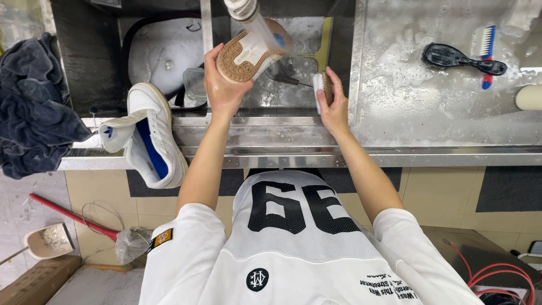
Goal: Cleaning the soles of sneakers by scraping dirt out of the tread and scrubbing with a brush and soap.
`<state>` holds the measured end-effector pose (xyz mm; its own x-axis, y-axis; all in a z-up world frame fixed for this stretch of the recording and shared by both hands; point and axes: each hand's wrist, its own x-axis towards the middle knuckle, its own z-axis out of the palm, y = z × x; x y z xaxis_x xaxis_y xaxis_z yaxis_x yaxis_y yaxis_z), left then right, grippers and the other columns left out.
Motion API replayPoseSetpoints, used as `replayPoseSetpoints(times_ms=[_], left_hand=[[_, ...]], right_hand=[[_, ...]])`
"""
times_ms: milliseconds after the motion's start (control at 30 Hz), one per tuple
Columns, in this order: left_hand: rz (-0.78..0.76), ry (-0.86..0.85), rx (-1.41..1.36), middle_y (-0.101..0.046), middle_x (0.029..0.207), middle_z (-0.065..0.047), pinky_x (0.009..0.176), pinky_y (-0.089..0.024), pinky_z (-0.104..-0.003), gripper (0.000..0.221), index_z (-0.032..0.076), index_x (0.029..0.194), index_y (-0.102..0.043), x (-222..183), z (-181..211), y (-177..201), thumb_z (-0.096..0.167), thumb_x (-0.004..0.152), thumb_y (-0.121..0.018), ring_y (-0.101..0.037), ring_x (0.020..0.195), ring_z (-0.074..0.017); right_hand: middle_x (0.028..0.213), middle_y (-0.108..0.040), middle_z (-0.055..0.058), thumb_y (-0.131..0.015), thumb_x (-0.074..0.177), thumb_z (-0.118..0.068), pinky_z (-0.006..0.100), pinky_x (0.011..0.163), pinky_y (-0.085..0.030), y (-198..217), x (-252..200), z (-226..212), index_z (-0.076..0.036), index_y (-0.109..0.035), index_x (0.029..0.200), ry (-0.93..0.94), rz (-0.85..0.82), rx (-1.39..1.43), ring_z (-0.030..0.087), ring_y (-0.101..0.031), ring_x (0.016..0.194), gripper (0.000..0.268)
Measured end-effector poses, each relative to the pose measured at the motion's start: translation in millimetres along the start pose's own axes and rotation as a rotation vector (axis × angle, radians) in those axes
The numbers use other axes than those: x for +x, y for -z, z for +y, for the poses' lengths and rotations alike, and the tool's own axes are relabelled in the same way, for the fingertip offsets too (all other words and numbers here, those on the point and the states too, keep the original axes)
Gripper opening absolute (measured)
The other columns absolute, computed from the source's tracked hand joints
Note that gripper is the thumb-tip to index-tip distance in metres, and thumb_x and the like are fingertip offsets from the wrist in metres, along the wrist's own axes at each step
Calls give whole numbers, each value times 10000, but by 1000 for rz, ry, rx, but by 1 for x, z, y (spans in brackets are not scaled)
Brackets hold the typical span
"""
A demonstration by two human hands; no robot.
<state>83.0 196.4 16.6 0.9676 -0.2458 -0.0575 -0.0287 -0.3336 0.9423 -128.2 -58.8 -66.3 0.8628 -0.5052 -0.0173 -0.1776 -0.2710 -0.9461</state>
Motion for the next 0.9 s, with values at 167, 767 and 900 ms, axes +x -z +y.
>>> replayPoseSetpoints(times_ms=[167,767,900], left_hand=[[-146,109,160,-759,1550,-89,1238,-654,-521,1055,140,1524,-563,52,-20,-62,103,659,-1167,-741,1455,-309],[-144,-48,-107,-732,1547,-97,1189,-632,-375,928,155,1540,-538,11,-4,10,-2,728,-959,-724,1427,-247],[-147,-185,-124,-638,1693,-185,1287,-667,-550,1008,129,1614,-479,-19,-2,45,6,773,-1020,-686,1570,-382]], right_hand=[[1836,-568,78,-670,1267,-280,372,1318,-539,-1,0,1,-207,-461,1816,-31,-4,-46,283,-656,1598,592],[1787,-639,142,-482,1284,-557,410,1145,-602,1,7,17,-288,-478,1802,-100,-60,-81,343,-760,1437,584],[1875,-517,102,-403,1273,-583,515,1418,-352,3,19,17,-203,-463,1805,-137,-151,-118,372,-491,1732,657]])
